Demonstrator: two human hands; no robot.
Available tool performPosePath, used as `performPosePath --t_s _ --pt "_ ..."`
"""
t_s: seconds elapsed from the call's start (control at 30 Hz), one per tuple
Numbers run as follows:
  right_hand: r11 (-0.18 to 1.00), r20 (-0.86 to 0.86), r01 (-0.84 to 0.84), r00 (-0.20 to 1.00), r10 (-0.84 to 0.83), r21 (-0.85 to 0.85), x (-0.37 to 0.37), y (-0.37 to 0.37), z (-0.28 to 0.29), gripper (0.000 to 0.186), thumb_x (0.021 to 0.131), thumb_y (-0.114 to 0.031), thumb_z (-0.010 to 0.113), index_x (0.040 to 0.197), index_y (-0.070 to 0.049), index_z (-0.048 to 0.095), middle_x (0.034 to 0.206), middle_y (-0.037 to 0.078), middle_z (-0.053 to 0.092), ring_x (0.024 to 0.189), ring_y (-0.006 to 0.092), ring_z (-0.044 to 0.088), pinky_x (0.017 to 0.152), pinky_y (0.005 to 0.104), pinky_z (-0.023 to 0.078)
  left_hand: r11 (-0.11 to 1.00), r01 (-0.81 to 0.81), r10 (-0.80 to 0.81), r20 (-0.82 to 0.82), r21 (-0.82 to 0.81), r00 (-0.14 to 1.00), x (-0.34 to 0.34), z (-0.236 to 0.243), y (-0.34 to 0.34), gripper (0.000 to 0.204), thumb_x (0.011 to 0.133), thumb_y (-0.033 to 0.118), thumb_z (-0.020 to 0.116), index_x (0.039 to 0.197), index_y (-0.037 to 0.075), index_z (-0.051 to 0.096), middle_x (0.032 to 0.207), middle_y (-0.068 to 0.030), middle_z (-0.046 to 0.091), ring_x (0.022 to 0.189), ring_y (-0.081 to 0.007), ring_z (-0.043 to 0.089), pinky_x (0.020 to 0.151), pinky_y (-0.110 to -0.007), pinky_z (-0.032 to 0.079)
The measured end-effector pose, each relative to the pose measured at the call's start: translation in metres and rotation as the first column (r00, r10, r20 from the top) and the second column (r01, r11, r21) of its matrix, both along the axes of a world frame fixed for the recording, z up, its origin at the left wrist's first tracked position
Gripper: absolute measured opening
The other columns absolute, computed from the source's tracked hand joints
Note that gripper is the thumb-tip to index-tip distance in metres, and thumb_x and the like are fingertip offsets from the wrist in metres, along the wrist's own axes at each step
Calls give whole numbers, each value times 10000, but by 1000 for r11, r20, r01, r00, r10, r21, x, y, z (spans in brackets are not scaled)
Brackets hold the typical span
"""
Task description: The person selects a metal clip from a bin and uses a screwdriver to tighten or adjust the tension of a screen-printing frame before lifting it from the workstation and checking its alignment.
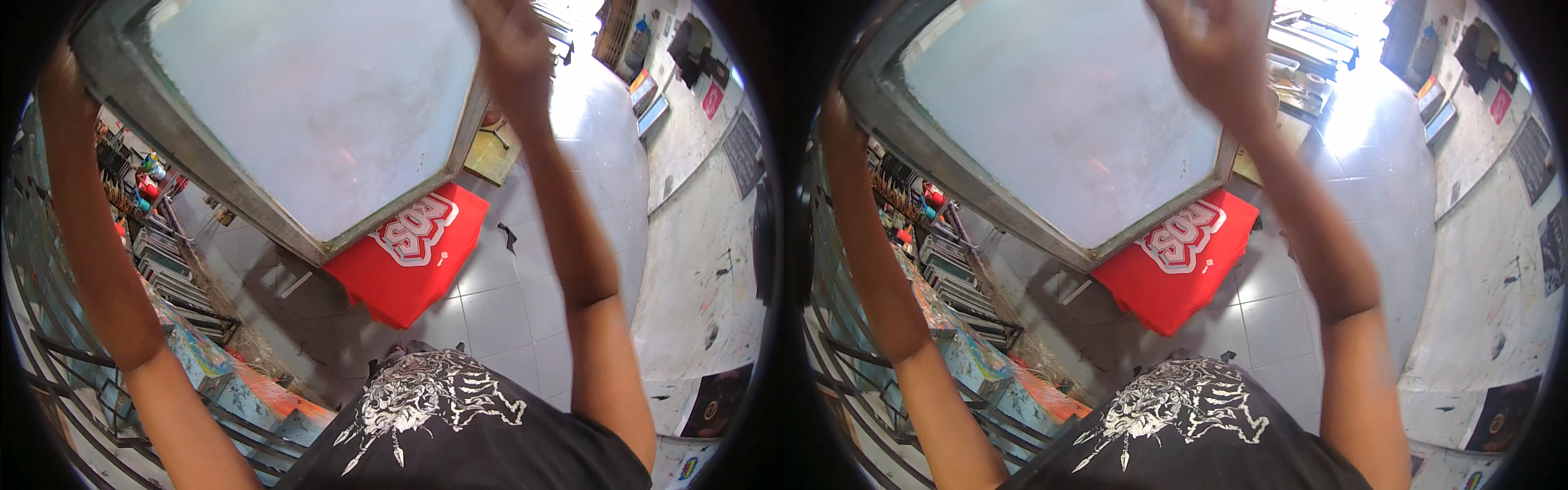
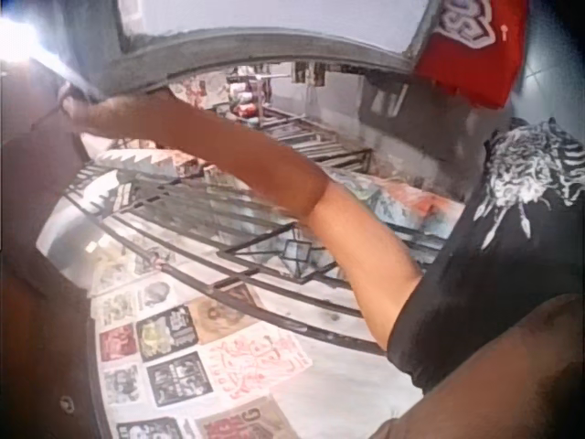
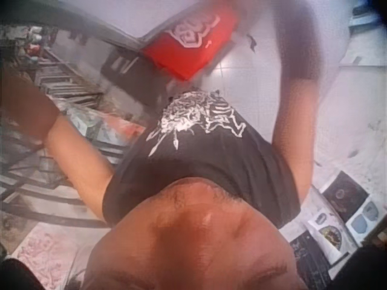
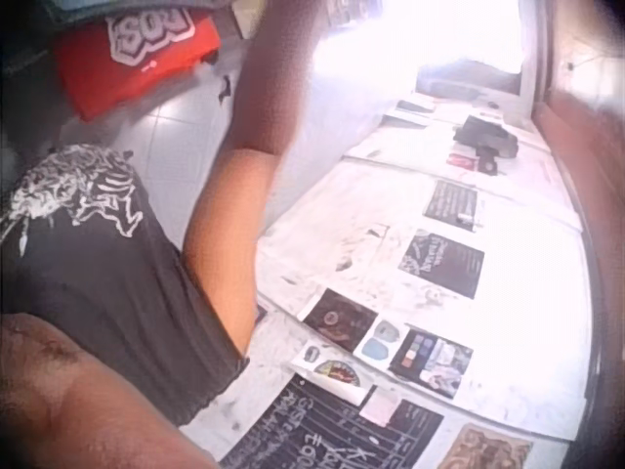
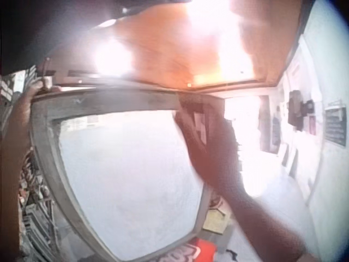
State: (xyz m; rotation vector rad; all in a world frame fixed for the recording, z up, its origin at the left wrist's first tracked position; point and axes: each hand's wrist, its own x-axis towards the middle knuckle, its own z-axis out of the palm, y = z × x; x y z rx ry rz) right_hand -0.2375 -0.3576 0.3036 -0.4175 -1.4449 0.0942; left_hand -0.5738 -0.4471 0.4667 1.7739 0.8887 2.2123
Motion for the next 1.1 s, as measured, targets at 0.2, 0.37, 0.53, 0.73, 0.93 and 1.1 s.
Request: performPosePath --t_s 0.2,0.37,0.53,0.73,0.93,1.1 --pt "893 361 442 821 -442 87 24 23 191 308 866 -247 679 1038 -4 599 944 117 650 880 208 620 764 339 484 981 163 -165 6 103 986 31 -8 15 378 957 356 514 1148 39 590 1132 -117 644 991 -218 612 871 -334 475" --pt "820 501 572 704 -503 20 -1 50 218 296 874 -261 664 1014 -8 598 922 111 641 851 203 608 743 336 477 969 147 -114 -171 197 979 41 -14 0 230 937 316 555 982 98 610 905 -90 686 711 -168 661 602 -308 555" --pt "761 564 648 630 -533 -5 -2 64 213 288 882 -274 649 989 -12 596 901 105 633 823 197 596 721 332 471 951 292 -280 -115 105 953 24 -16 17 260 942 306 535 984 62 616 869 -74 667 683 -161 630 608 -291 537" --pt "752 587 659 613 -528 -12 -5 74 215 284 892 -290 632 960 -17 593 875 97 624 790 190 582 695 328 463 924 345 -306 -217 168 927 8 -13 26 276 948 300 520 984 46 623 903 -86 661 774 -166 628 699 -311 528" --pt "756 601 654 610 -517 -14 -5 85 217 287 902 -306 614 931 -21 591 849 90 614 756 183 568 669 324 455 977 61 -68 26 206 997 5 -26 31 290 947 320 570 988 40 635 826 -19 624 728 -112 574 680 -250 463" --pt "755 609 655 599 -520 0 -3 88 221 294 910 -319 599 906 -25 589 827 84 606 728 178 556 647 320 449 947 -316 320 -76 65 944 15 -38 10 369 912 339 623 1068 5 626 907 -55 632 834 -150 602 747 -269 458"
